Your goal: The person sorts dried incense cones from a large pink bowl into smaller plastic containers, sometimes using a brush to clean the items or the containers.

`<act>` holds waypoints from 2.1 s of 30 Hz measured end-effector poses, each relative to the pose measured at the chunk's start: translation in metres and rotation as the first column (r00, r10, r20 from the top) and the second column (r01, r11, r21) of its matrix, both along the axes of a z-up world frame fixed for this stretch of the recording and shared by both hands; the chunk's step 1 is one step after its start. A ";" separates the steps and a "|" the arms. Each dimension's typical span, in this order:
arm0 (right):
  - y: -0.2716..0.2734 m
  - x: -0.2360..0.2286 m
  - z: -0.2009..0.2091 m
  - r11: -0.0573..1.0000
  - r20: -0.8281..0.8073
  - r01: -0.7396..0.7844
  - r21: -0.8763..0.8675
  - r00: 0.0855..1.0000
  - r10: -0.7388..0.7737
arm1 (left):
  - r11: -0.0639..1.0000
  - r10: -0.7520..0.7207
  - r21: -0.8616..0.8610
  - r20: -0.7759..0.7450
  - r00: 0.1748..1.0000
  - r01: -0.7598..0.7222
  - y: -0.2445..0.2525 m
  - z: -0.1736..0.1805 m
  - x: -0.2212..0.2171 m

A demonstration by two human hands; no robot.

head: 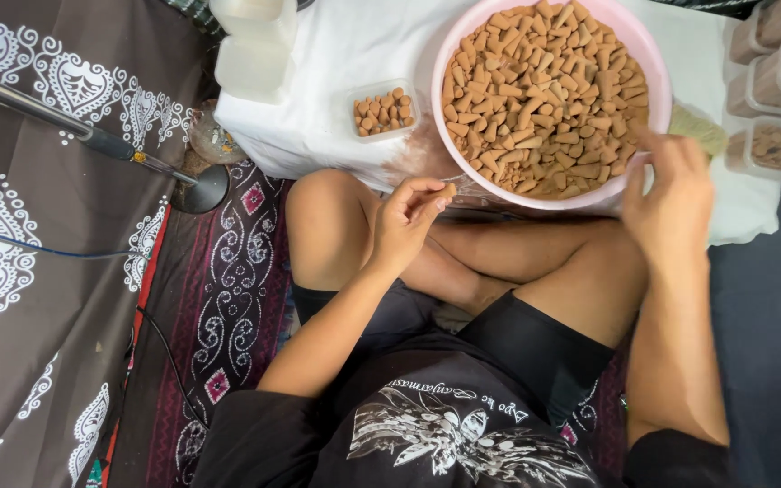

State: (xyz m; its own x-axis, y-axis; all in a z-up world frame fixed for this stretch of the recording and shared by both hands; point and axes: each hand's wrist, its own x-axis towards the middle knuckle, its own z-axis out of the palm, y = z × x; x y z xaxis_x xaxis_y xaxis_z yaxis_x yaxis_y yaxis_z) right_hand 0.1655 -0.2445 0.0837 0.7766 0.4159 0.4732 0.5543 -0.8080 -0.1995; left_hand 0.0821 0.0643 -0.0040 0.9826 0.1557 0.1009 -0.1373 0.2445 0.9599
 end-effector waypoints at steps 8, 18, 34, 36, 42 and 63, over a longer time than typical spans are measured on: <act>0.161 -0.003 -0.021 0.767 -0.299 -0.288 0.574 0.798 0.523 | 0.978 0.208 -0.012 0.163 0.964 -0.209 0.010 -0.030 0.031; 0.221 0.062 -0.055 0.759 -0.182 -0.413 0.502 0.808 0.560 | 0.800 0.306 0.336 0.485 0.819 -0.497 0.083 -0.013 0.062; 0.260 0.107 -0.070 0.834 -0.365 -0.548 0.058 0.766 0.529 | 0.675 0.220 0.654 0.262 0.939 -0.341 0.109 -0.046 0.076; 0.261 0.109 -0.073 0.821 -0.339 -0.569 0.045 0.764 0.549 | 0.673 0.216 0.677 0.206 0.954 -0.299 0.107 -0.044 0.075; 0.262 0.113 -0.078 0.819 -0.375 -0.573 0.044 0.750 0.545 | 0.674 0.225 0.684 0.169 0.960 -0.278 0.106 -0.040 0.074; 0.123 0.077 -0.022 0.912 -0.492 -0.236 -0.335 0.870 0.045 | 0.547 0.319 0.670 0.386 0.866 -0.501 0.096 -0.030 0.067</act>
State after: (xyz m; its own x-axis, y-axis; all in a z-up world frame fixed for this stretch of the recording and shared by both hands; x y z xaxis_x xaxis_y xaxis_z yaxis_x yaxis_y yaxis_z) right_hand 0.2430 -0.1217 0.0612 0.7824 0.6067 -0.1408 0.5862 -0.7937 -0.1626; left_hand 0.1494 0.1603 -0.0338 0.7728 0.3201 0.5481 -0.2394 -0.6527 0.7188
